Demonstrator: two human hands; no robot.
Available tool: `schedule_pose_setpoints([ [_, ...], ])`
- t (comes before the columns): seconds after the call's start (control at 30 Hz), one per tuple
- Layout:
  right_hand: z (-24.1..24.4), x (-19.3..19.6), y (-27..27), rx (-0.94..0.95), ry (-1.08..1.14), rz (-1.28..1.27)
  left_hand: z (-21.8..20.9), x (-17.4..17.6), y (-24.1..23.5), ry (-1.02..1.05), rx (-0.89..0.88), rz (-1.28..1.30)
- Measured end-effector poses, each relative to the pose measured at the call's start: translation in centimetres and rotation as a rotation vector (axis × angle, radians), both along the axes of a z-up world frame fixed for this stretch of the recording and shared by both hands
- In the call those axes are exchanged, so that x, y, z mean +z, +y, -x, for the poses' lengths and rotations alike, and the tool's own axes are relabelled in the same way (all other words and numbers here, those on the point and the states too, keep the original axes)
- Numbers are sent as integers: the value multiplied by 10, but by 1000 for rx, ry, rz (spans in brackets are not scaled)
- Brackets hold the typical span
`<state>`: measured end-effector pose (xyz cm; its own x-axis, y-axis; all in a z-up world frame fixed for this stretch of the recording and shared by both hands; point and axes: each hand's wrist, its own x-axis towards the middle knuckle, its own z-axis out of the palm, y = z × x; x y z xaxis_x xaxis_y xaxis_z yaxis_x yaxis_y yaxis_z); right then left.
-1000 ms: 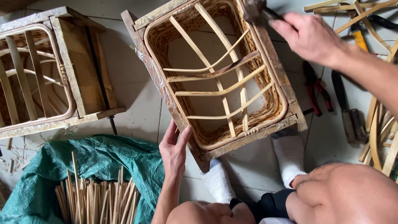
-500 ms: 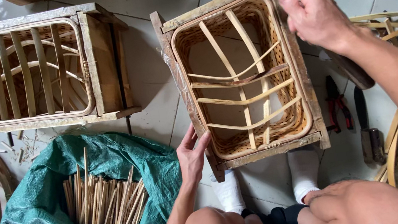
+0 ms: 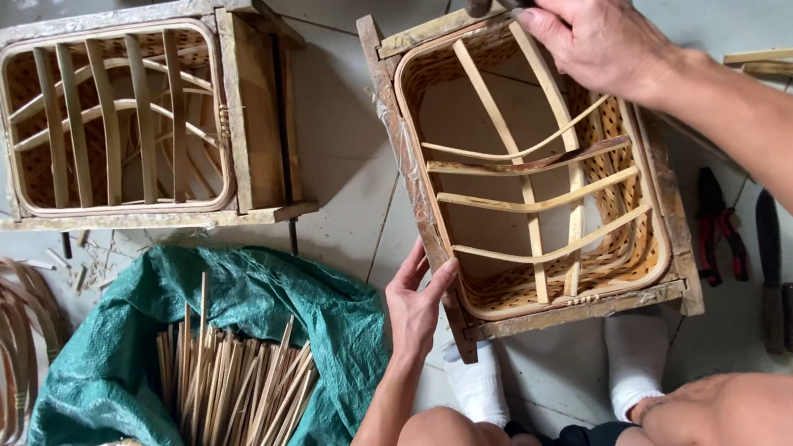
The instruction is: The person applies glue to the edges of a rectangular bamboo basket frame, then uses a hammer and pliers to secure the frame and insert bamboo strips. The person works on the basket while sitting on the floor.
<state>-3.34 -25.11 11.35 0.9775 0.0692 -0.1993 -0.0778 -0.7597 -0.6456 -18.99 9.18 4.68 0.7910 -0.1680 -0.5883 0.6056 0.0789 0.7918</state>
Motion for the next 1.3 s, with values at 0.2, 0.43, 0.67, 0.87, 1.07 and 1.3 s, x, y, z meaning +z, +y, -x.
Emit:
schedule_pose_setpoints([
  [0.2, -13, 8, 33, 94, -57, -76, 4, 1, -4, -27, 33, 19],
  [0.43, -12, 11, 82, 206, 16, -91, 7, -11, 0, -116, -33, 11],
  [0.67, 56, 22, 94, 337, 88, 44, 31, -36, 25, 13, -1, 203],
  [0.87, 108, 17, 95, 481, -28, -18, 47, -51, 27, 113, 111, 447],
  [1.07, 169, 12, 100, 606, -58, 34, 57, -60, 44, 248, 300, 464],
  [1.3, 223, 31, 90, 524, -156, -117, 75, -54, 49, 227, 298, 396],
])
